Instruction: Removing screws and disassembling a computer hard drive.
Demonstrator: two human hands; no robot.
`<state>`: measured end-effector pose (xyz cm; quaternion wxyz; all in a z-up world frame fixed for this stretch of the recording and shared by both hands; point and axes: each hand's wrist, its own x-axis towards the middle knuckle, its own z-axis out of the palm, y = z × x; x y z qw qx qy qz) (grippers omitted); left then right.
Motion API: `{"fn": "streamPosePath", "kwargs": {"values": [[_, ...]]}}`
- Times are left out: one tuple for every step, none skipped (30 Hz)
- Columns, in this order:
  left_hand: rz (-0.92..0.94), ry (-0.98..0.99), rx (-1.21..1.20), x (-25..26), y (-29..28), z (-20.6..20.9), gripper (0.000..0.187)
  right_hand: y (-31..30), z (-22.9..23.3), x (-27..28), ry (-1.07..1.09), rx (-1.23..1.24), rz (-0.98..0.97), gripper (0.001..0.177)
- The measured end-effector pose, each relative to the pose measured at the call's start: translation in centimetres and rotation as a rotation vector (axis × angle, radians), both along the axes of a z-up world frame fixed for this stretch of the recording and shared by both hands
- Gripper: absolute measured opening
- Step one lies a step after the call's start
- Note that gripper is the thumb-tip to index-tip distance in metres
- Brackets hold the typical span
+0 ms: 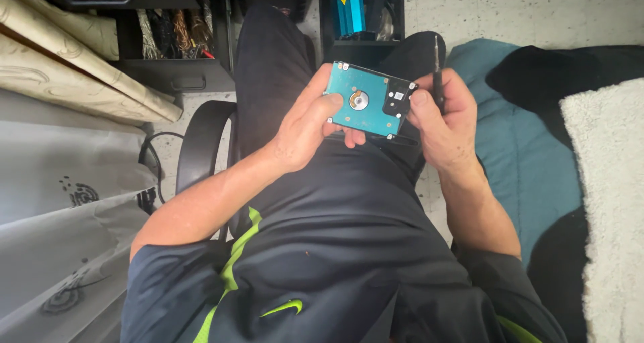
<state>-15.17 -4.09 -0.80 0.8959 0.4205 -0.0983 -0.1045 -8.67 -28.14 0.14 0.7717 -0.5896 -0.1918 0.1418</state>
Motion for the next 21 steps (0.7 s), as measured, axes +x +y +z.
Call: {"fn": "streamPosePath", "kwargs": {"values": [[0.000,0.002,0.000,-0.1,0.0,-0.1,0.036,0.1,0.0,-0.1,0.002,0.000,0.000,0.016],[-0.001,-0.002,-0.003,-0.1,0.1,-0.1,0.036,0.1,0.1,-0.1,0.005,-0.010,-0.004,0.016],[-0.001,-0.005,-0.007,-0.1,0.1,-0.2,0.036,0.2,0.2,-0.2,0.008,-0.021,-0.008,0.017],[-0.001,-0.008,-0.007,-0.2,0.0,-0.2,0.036,0.1,0.1,-0.2,0.005,-0.021,-0.007,0.017],[-0.002,-0.008,-0.008,-0.2,0.0,-0.2,0.035,0.1,0.1,-0.3,-0.001,-0.017,-0.007,0.017],[-0.001,-0.008,-0.009,-0.2,0.0,-0.2,0.035,0.1,0.0,-0.3,-0.007,-0.013,-0.005,0.017],[0.001,-0.011,-0.008,-0.1,-0.1,-0.3,0.035,0.0,0.0,-0.3,-0.010,-0.012,-0.003,0.017],[0.003,-0.007,-0.012,-0.1,-0.2,-0.4,0.035,-0.1,-0.1,-0.3,-0.002,-0.008,-0.006,0.016],[0.006,-0.002,-0.016,-0.1,-0.3,-0.6,0.034,-0.1,-0.2,-0.3,0.006,-0.003,-0.008,0.015],[0.014,-0.003,-0.014,-0.2,-0.4,-0.7,0.034,-0.2,-0.3,-0.3,0.005,-0.001,-0.001,0.015],[0.014,-0.003,-0.013,-0.2,-0.4,-0.7,0.033,-0.2,-0.4,-0.3,0.006,0.004,-0.002,0.014],[0.015,-0.005,-0.011,0.0,-0.3,-0.8,0.032,-0.1,-0.5,-0.1,0.005,0.010,-0.003,0.014],[0.023,-0.008,-0.008,0.1,-0.3,-1.0,0.032,-0.1,-0.6,0.0,0.002,0.013,0.005,0.014],[0.027,-0.004,0.008,0.2,-0.4,-1.2,0.030,-0.2,-0.8,0.0,0.004,0.001,0.005,0.013],[0.030,0.000,0.023,0.2,-0.6,-1.3,0.028,-0.3,-1.0,0.1,0.007,-0.011,0.005,0.012],[0.040,-0.004,0.027,0.3,-0.7,-1.5,0.028,-0.4,-1.1,0.1,0.002,-0.007,0.015,0.012],[0.054,-0.002,0.048,0.4,-0.9,-1.6,0.027,-0.4,-1.2,0.1,-0.002,-0.013,0.006,0.011],[0.070,-0.003,0.070,0.5,-1.0,-1.7,0.025,-0.3,-1.2,0.2,-0.008,-0.018,-0.001,0.011],[0.082,-0.009,0.075,0.4,-0.9,-1.3,0.025,-0.5,-1.4,0.3,-0.015,-0.012,0.010,0.011],[0.104,-0.012,0.123,0.4,-0.9,-0.9,0.024,-0.6,-1.6,0.3,-0.016,-0.039,-0.005,0.010],[0.125,-0.015,0.171,0.3,-0.9,-0.6,0.024,-0.8,-1.8,0.3,-0.017,-0.065,-0.020,0.009]]}}
